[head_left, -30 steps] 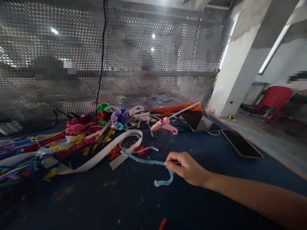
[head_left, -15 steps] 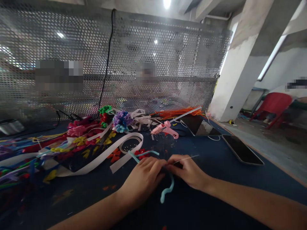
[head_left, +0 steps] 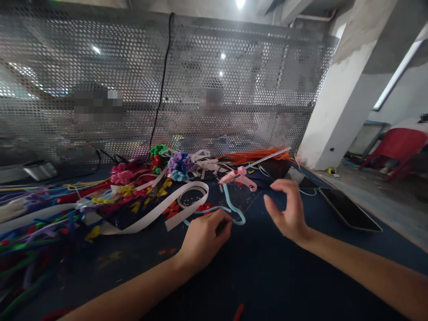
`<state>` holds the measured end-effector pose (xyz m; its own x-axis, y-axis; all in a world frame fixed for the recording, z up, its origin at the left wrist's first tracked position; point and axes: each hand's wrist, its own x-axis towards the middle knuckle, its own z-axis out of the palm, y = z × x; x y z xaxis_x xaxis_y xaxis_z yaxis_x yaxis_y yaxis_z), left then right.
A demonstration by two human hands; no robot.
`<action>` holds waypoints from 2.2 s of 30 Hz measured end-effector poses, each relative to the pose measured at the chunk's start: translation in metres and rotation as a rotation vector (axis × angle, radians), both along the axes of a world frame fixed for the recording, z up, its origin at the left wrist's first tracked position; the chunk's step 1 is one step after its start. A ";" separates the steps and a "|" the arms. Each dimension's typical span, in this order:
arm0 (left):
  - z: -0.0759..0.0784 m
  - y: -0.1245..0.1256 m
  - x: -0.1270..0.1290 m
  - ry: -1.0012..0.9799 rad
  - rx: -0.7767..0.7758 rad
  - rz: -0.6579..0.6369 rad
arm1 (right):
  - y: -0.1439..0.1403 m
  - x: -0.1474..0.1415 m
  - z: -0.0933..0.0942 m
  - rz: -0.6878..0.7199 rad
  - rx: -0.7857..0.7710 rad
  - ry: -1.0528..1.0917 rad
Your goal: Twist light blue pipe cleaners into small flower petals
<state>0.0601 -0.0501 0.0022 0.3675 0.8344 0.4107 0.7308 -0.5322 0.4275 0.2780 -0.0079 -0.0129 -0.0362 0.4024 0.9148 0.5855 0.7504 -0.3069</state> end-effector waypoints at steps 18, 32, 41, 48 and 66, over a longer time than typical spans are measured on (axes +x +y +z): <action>0.002 -0.001 -0.003 -0.117 -0.320 -0.293 | -0.029 -0.005 0.005 0.261 0.457 -0.796; -0.004 -0.002 0.000 -0.010 -0.064 -0.289 | -0.018 -0.017 -0.005 0.371 0.105 -0.747; -0.005 -0.002 0.003 -0.032 -0.029 -0.353 | -0.021 -0.015 -0.003 0.457 0.038 -0.649; -0.008 -0.001 0.002 -0.053 -0.014 -0.351 | -0.018 -0.015 -0.010 0.593 -0.130 -0.499; -0.009 -0.002 0.005 0.074 0.213 -0.475 | -0.013 -0.025 -0.007 0.629 -1.083 -0.139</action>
